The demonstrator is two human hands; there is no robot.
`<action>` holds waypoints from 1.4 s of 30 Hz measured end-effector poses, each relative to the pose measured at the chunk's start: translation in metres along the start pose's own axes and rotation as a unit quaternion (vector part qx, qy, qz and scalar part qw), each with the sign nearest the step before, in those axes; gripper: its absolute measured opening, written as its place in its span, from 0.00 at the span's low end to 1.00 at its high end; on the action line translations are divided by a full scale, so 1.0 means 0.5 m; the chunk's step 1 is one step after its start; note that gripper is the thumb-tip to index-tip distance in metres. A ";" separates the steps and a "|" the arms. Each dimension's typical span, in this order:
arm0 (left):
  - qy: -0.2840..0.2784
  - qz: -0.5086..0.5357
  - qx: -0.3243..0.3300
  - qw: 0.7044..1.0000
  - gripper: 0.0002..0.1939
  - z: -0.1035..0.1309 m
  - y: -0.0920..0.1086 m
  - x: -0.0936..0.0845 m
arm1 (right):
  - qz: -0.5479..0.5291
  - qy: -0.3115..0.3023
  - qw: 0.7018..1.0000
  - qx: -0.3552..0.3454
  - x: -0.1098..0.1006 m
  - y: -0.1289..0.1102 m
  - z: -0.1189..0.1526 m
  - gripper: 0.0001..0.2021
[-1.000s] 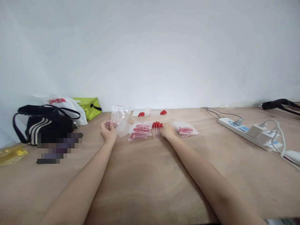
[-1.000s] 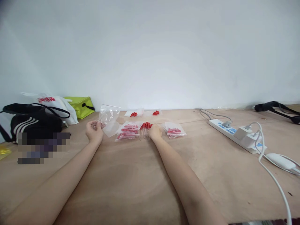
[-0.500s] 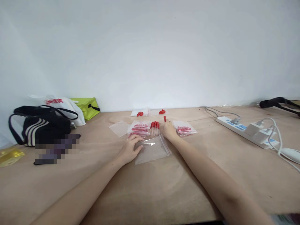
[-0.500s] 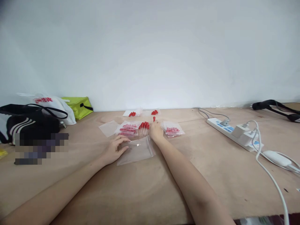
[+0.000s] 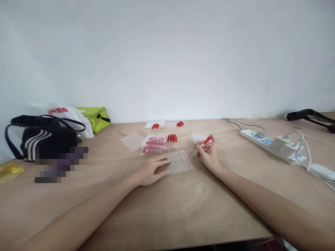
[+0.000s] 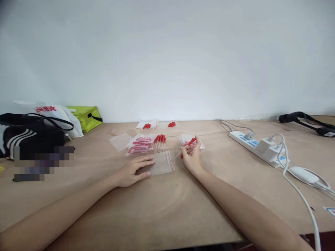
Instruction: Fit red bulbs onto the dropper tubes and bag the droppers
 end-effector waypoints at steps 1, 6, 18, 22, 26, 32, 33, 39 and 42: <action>0.000 0.000 0.003 1.000 0.22 -0.003 0.000 0.000 | -0.001 0.006 1.000 0.007 -0.004 0.001 0.000 0.37; -0.012 -0.012 0.011 1.000 0.23 -0.005 -0.004 0.003 | -0.001 0.017 1.000 0.019 -0.006 0.012 -0.004 0.30; -0.001 -0.012 0.025 1.000 0.23 -0.003 -0.005 0.004 | -0.013 0.002 0.999 0.043 0.006 0.030 0.000 0.25; 0.001 -0.018 0.024 1.000 0.24 -0.003 -0.001 0.001 | -0.039 -0.018 0.996 0.084 0.019 0.027 0.017 0.21; -0.001 -0.018 0.022 1.000 0.27 -0.003 0.007 0.000 | -0.073 -0.081 0.981 0.158 0.042 0.030 0.042 0.16; -0.001 -0.015 0.021 1.000 0.27 -0.005 0.010 0.000 | 0.005 -0.261 0.953 0.153 0.069 0.026 0.050 0.13; -0.001 -0.015 0.023 1.000 0.26 -0.005 0.010 0.000 | 0.010 -0.279 0.949 0.146 0.071 0.024 0.049 0.14; -0.012 -0.025 0.025 0.999 0.26 -0.005 0.009 0.001 | -0.016 -0.383 0.908 0.172 0.093 0.024 0.071 0.17; -0.016 -0.028 0.019 0.999 0.26 -0.005 0.010 0.001 | -0.050 -0.410 0.895 0.168 0.108 0.024 0.078 0.17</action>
Point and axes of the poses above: each hand's wrist, its own z-axis away from the middle knuckle, its own x-axis out of the palm, y = z × x, the point moved 8 cm from there along -z, towards the middle knuckle, and after that the axes turned 7 degrees about y, right-handed, at the moved point
